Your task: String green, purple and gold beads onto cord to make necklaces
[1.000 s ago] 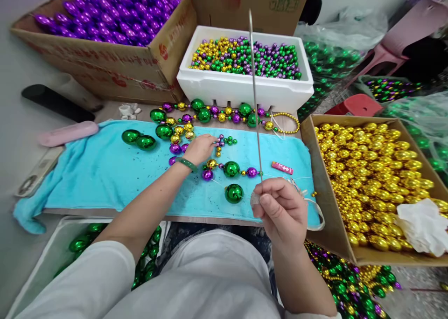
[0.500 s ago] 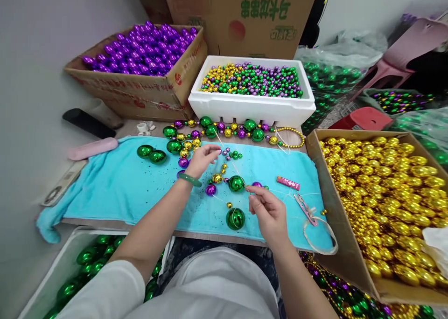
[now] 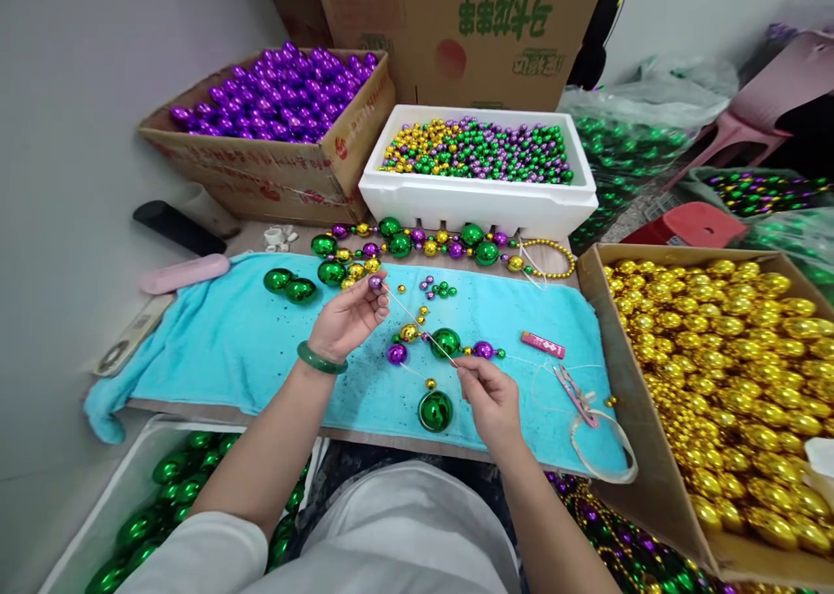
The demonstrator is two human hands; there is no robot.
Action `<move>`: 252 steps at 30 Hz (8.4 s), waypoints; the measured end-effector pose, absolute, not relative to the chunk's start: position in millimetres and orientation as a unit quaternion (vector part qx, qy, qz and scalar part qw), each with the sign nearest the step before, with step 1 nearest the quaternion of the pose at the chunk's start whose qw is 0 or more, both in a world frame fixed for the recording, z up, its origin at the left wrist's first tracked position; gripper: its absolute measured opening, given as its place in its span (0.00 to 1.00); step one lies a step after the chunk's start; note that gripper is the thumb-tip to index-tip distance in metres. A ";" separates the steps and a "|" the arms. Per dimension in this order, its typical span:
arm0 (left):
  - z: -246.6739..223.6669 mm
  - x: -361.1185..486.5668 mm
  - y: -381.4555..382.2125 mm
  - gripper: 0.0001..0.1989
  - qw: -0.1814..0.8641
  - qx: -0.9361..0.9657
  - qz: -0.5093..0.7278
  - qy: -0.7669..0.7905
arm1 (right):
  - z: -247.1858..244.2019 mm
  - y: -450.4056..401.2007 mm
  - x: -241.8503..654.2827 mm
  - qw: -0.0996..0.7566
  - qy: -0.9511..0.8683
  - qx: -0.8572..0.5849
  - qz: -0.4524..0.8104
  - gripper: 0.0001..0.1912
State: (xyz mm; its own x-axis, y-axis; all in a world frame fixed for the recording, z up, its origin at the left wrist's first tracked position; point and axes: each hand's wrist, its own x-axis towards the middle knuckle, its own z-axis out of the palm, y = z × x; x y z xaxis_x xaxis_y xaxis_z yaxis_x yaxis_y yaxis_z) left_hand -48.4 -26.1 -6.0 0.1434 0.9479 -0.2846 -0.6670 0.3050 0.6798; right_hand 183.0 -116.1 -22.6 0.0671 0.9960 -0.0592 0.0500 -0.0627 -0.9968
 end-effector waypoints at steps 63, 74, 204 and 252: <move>-9.1 -73.2 -19.4 0.20 0.665 0.303 0.579 0.361 | -24.3 -111.2 174.6 0.484 -0.488 -0.536 0.491 0.10; -8.7 -67.7 -23.4 0.20 0.631 0.337 0.589 0.375 | -23.1 -114.2 180.6 0.471 -0.480 -0.553 0.492 0.11; -49.6 -55.6 15.9 0.14 0.021 0.728 0.105 0.678 | -32.1 -99.4 206.7 0.532 -0.408 -0.490 0.557 0.10; -54.3 -1.7 46.0 0.13 0.090 0.816 0.099 0.562 | -37.5 -84.4 218.0 0.518 -0.389 -0.540 0.538 0.11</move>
State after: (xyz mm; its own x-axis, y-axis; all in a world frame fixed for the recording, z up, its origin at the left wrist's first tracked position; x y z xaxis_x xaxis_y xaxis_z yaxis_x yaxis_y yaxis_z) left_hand -1.7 46.0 -54.3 0.3496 0.9350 0.0602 0.8993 -0.3529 0.2584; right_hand 218.0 -84.4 -37.5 0.1187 0.9770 -0.1772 -0.1366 -0.1607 -0.9775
